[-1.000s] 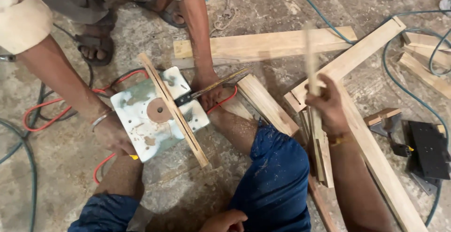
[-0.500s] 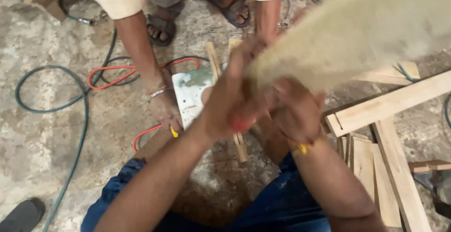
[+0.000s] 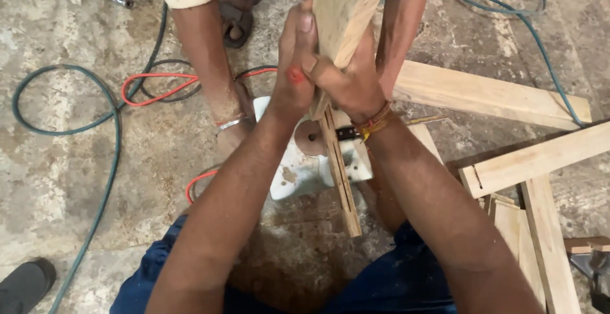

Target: The person uses a small electric router to shape the edges of wooden planks.

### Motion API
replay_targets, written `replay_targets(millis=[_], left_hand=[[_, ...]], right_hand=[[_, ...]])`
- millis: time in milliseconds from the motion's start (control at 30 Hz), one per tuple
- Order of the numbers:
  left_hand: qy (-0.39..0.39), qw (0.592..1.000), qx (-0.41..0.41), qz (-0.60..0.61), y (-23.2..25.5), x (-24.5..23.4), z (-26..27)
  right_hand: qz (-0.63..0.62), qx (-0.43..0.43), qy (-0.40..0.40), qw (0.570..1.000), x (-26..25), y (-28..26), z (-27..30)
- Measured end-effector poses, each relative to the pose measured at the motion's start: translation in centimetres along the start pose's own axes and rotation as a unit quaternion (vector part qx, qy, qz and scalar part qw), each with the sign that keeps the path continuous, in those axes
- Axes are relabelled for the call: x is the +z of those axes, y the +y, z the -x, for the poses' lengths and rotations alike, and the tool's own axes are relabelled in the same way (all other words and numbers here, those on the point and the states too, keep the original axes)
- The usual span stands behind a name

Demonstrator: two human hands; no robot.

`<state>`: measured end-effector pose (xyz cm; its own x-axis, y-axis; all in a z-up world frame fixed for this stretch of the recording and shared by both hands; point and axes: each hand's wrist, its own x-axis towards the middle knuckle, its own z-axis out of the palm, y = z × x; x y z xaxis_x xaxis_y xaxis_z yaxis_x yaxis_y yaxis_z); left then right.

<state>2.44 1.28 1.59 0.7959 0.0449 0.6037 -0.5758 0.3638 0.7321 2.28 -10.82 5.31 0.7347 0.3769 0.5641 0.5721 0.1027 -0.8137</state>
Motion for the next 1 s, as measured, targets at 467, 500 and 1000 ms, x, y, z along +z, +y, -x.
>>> replay_targets(millis=[467, 500, 1000], left_hand=[[0.062, 0.997, -0.045, 0.029, -0.8, 1.6, 1.2], [0.067, 0.997, -0.047, 0.01, -0.7, 1.6, 1.3], [0.047, 0.995, -0.012, -0.088, 1.5, 2.0, 1.4]], right_hand=[[-0.061, 0.039, 0.008, 0.997, -0.3, 1.3, 2.0], [-0.036, 0.017, 0.009, 0.999, -0.2, 1.3, 1.9], [0.042, 0.011, 0.023, 0.999, 0.0, 1.4, 3.1]])
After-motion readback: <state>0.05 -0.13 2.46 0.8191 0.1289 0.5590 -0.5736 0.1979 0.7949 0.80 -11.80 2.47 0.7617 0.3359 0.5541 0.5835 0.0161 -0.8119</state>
